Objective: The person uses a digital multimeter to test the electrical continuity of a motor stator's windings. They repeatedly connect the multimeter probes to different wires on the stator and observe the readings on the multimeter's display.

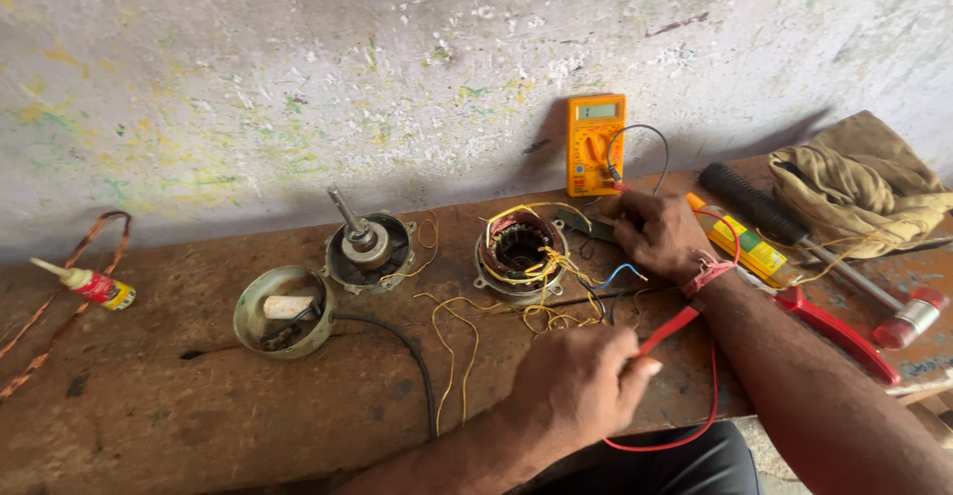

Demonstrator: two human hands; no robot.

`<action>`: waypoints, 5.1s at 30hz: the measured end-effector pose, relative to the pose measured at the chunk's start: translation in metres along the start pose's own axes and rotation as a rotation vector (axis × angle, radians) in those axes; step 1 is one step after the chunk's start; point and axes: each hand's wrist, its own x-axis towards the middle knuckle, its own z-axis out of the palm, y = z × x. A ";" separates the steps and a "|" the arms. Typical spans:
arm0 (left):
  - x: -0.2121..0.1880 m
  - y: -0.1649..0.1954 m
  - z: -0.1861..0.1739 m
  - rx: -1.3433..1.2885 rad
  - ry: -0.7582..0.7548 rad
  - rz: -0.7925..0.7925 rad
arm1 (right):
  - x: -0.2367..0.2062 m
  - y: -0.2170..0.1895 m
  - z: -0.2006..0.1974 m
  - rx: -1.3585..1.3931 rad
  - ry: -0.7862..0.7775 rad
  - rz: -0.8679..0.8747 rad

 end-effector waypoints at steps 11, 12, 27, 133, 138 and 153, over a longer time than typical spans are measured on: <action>0.028 -0.070 -0.105 0.132 0.426 -0.262 | 0.004 -0.020 -0.022 -0.096 0.216 -0.095; 0.036 -0.090 -0.111 0.177 0.530 -0.277 | 0.003 -0.023 -0.022 -0.052 0.223 -0.024; 0.038 -0.166 -0.090 -0.612 0.178 -0.713 | 0.021 -0.046 -0.007 0.577 -0.414 0.085; -0.020 -0.135 -0.115 -0.008 0.251 0.008 | -0.007 -0.175 0.015 -0.136 0.043 -0.669; -0.011 -0.146 -0.122 -0.034 0.261 0.042 | 0.002 -0.175 0.031 -0.187 0.075 -0.669; -0.004 -0.143 -0.121 -0.005 0.294 0.060 | 0.008 -0.187 0.032 -0.332 0.095 -0.754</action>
